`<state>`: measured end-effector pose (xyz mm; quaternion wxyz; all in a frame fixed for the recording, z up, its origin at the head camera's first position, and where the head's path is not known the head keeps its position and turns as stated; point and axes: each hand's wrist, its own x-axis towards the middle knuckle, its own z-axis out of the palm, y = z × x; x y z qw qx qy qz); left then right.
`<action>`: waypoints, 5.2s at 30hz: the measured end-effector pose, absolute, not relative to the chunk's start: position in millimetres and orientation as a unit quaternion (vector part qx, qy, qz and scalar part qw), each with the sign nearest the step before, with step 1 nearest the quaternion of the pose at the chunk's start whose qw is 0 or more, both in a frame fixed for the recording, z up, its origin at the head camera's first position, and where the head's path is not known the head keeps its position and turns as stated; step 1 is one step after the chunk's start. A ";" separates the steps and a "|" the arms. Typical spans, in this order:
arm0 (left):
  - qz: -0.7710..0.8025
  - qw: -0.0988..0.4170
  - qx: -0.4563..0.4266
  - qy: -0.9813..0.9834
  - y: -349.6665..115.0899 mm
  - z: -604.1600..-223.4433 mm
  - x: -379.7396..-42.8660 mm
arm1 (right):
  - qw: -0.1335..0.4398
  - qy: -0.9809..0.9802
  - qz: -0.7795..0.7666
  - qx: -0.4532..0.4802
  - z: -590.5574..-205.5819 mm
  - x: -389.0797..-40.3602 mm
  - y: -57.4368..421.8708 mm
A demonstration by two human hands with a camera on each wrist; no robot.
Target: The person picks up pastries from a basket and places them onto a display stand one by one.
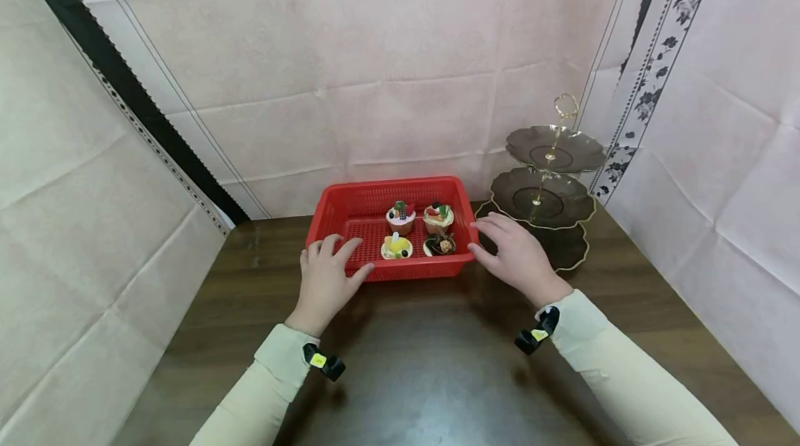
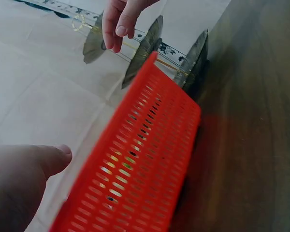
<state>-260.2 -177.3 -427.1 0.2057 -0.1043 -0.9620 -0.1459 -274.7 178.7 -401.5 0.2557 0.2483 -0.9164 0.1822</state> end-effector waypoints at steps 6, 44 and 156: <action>-0.162 0.216 -0.099 -0.958 -180.8 -442.1 -259.1 | 0.244 -0.917 0.197 0.247 -425.1 -275.5 171.0; -0.258 0.309 -0.044 -0.914 -162.8 -474.6 -269.1 | 0.272 -0.884 0.354 0.141 -477.2 -273.2 143.0; -0.199 0.333 -0.051 -0.920 -185.8 -482.6 -261.4 | -0.071 -0.889 0.450 0.046 -414.9 -421.2 29.9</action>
